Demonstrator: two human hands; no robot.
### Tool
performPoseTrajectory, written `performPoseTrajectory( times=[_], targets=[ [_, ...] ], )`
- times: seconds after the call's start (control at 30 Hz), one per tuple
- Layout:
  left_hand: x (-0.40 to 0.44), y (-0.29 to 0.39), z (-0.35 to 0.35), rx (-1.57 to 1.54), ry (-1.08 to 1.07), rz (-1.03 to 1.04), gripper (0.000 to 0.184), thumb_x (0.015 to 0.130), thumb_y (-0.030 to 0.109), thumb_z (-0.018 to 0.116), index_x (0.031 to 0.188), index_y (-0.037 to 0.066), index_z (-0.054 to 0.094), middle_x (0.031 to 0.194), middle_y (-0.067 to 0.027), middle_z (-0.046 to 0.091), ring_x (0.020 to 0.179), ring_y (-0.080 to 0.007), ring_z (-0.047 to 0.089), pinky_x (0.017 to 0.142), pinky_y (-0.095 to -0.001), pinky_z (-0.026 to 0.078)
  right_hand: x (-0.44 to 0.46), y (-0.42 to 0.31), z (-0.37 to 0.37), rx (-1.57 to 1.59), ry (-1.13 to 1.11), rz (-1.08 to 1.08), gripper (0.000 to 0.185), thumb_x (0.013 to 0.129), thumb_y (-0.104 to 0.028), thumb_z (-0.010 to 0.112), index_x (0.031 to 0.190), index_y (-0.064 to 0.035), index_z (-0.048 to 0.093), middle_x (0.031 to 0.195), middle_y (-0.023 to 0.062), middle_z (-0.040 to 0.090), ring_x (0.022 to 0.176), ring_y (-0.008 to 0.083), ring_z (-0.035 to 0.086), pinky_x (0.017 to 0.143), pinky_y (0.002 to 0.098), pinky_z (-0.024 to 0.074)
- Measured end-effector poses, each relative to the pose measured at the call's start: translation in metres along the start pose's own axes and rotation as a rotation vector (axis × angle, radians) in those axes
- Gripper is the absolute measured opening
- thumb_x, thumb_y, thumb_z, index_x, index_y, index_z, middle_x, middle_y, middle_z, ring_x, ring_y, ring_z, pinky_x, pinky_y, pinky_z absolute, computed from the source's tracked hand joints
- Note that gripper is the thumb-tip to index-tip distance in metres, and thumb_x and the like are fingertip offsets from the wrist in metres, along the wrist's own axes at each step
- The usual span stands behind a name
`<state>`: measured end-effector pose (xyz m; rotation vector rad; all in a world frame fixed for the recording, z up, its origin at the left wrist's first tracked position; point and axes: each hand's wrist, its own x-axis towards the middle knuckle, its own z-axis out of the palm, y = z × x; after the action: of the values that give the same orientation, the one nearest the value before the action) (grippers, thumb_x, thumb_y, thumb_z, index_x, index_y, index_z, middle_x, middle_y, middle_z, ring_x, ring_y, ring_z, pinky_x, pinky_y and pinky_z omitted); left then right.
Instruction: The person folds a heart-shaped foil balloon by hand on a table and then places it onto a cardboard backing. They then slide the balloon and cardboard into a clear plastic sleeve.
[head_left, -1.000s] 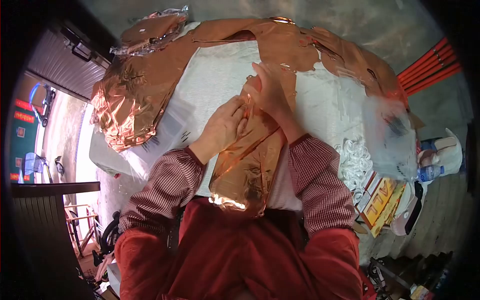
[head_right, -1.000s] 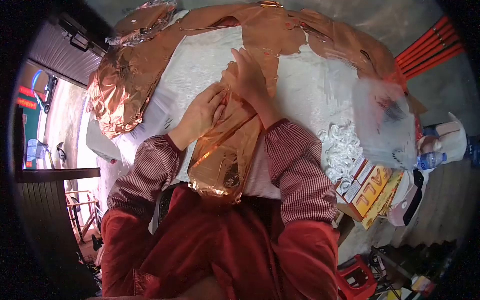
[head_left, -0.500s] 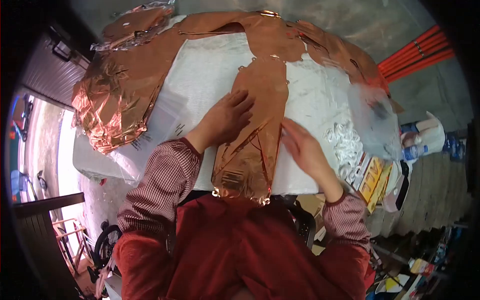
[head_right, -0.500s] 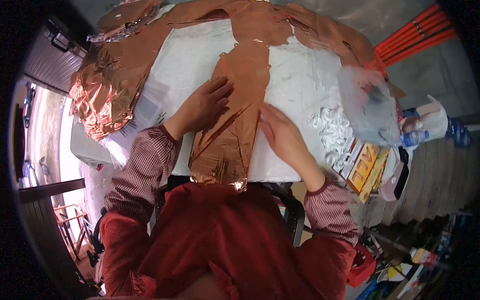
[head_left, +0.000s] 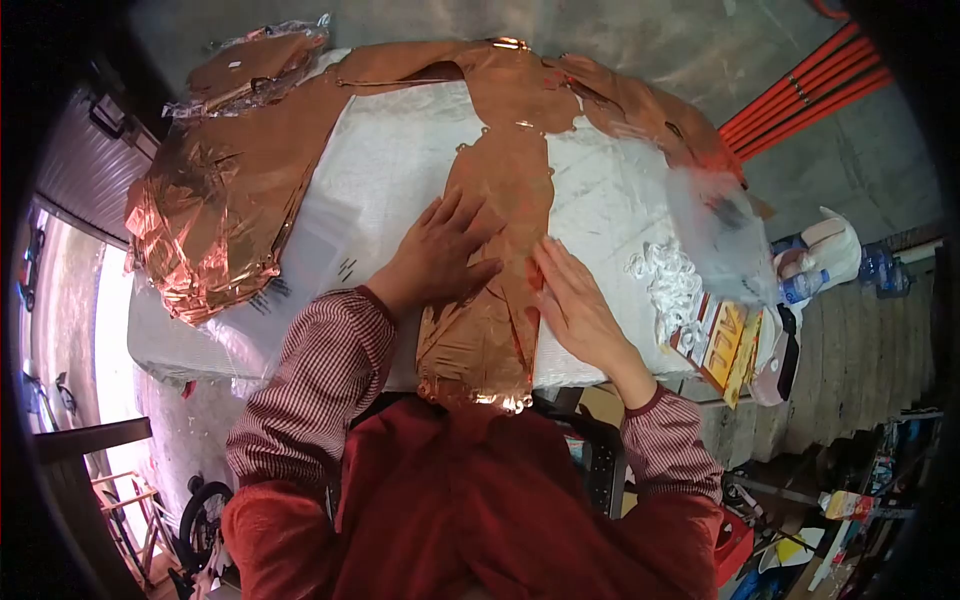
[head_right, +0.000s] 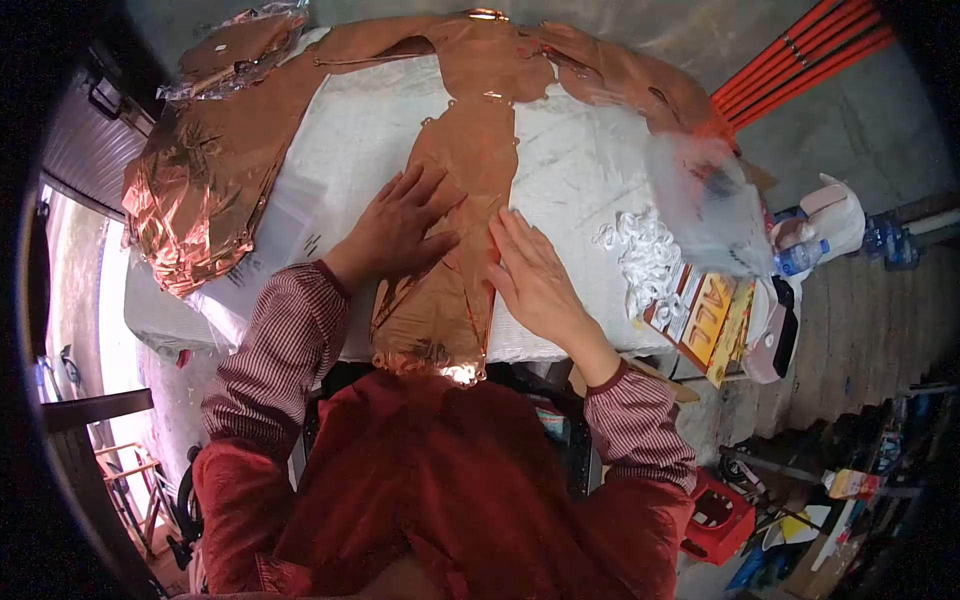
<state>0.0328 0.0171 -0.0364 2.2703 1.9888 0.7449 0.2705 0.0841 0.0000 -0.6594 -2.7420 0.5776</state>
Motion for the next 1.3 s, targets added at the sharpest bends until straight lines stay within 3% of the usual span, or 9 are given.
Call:
performPoseTrajectory(
  times=[0.13, 0.5, 0.63, 0.73, 0.8, 0.9, 0.93, 1.13, 1.3],
  targets=[
    [0.001, 0.003, -0.003, 0.009, 0.009, 0.021, 0.058, 0.084, 0.048, 0.059, 0.131, 0.015, 0.052, 0.143, -0.0187, 0.037, 0.136, -0.0426, 0.029, 0.111, -0.0499, 0.026, 0.038, 0.007, 0.008, -0.052, 0.040, -0.078, 0.056, 0.095, -0.022, 0.052, 0.143, 0.0007, 0.034, 0.150, 0.0196, 0.031, 0.139, 0.0337, 0.029, 0.113, 0.0431, 0.0236],
    [0.001, 0.004, -0.006, 0.031, -0.006, 0.037, 0.059, 0.083, 0.046, 0.061, 0.131, 0.013, 0.050, 0.141, -0.0197, 0.038, 0.133, -0.0448, 0.032, 0.108, -0.0529, 0.030, 0.120, 0.070, 0.017, -0.250, -0.078, 0.140, 0.061, 0.098, -0.045, 0.035, 0.149, -0.0124, 0.028, 0.157, 0.0100, 0.020, 0.146, 0.0232, 0.014, 0.117, 0.0430, 0.0137],
    [0.000, 0.004, -0.003, 0.002, 0.027, 0.021, 0.059, 0.082, 0.050, 0.061, 0.128, 0.015, 0.051, 0.139, -0.0202, 0.040, 0.134, -0.0467, 0.030, 0.109, -0.0544, 0.028, 0.139, 0.081, 0.020, -0.285, -0.049, 0.172, 0.062, 0.098, -0.048, 0.032, 0.149, -0.0125, 0.026, 0.157, 0.0097, 0.019, 0.146, 0.0227, 0.013, 0.117, 0.0432, 0.0122],
    [-0.001, 0.004, -0.005, 0.030, -0.007, 0.014, 0.059, 0.084, 0.047, 0.061, 0.132, 0.014, 0.049, 0.142, -0.0201, 0.037, 0.134, -0.0449, 0.031, 0.109, -0.0533, 0.028, 0.151, 0.073, 0.015, -0.355, -0.021, 0.175, 0.057, 0.100, -0.041, 0.034, 0.148, -0.0119, 0.029, 0.157, 0.0106, 0.020, 0.145, 0.0234, 0.016, 0.117, 0.0435, 0.0136],
    [0.000, 0.003, -0.001, 0.013, 0.010, 0.004, 0.060, 0.084, 0.047, 0.060, 0.133, 0.014, 0.049, 0.141, -0.0203, 0.038, 0.134, -0.0441, 0.031, 0.109, -0.0531, 0.028, 0.156, 0.058, 0.016, -0.234, -0.029, -0.195, 0.051, 0.101, -0.035, 0.036, 0.146, -0.0126, 0.035, 0.155, 0.0095, 0.025, 0.144, 0.0238, 0.019, 0.117, 0.0421, 0.0150],
    [0.001, 0.004, -0.006, 0.026, 0.000, 0.036, 0.059, 0.083, 0.047, 0.061, 0.131, 0.014, 0.050, 0.141, -0.0202, 0.039, 0.134, -0.0434, 0.031, 0.109, -0.0526, 0.028, 0.162, 0.041, 0.028, 0.005, -0.286, -0.309, 0.047, 0.101, -0.032, 0.040, 0.144, -0.0142, 0.040, 0.153, 0.0075, 0.031, 0.143, 0.0240, 0.023, 0.116, 0.0404, 0.0165],
    [0.000, 0.005, -0.006, 0.025, -0.010, 0.029, 0.059, 0.083, 0.047, 0.061, 0.131, 0.014, 0.050, 0.141, -0.0202, 0.039, 0.134, -0.0434, 0.031, 0.109, -0.0526, 0.028, 0.168, 0.049, 0.042, -0.046, -0.171, -0.395, 0.048, 0.100, -0.038, 0.038, 0.143, -0.0164, 0.041, 0.152, 0.0052, 0.033, 0.143, 0.0233, 0.023, 0.116, 0.0391, 0.0160],
    [0.002, 0.004, -0.001, -0.033, 0.043, -0.002, 0.057, 0.082, 0.049, 0.060, 0.128, 0.015, 0.055, 0.142, -0.0184, 0.038, 0.135, -0.0441, 0.031, 0.110, -0.0516, 0.027, 0.192, 0.062, 0.042, -0.220, -0.096, -0.281, 0.049, 0.101, -0.034, 0.037, 0.147, -0.0164, 0.034, 0.153, 0.0082, 0.031, 0.144, 0.0276, 0.021, 0.116, 0.0415, 0.0142],
    [0.001, 0.004, -0.001, 0.002, 0.056, 0.009, 0.056, 0.083, 0.048, 0.059, 0.128, 0.015, 0.055, 0.141, -0.0187, 0.039, 0.134, -0.0440, 0.033, 0.109, -0.0520, 0.029, 0.168, 0.053, 0.024, -0.159, -0.041, -0.246, 0.054, 0.099, -0.038, 0.040, 0.146, -0.0138, 0.035, 0.152, 0.0105, 0.032, 0.143, 0.0276, 0.022, 0.116, 0.0390, 0.0170]
  ],
)
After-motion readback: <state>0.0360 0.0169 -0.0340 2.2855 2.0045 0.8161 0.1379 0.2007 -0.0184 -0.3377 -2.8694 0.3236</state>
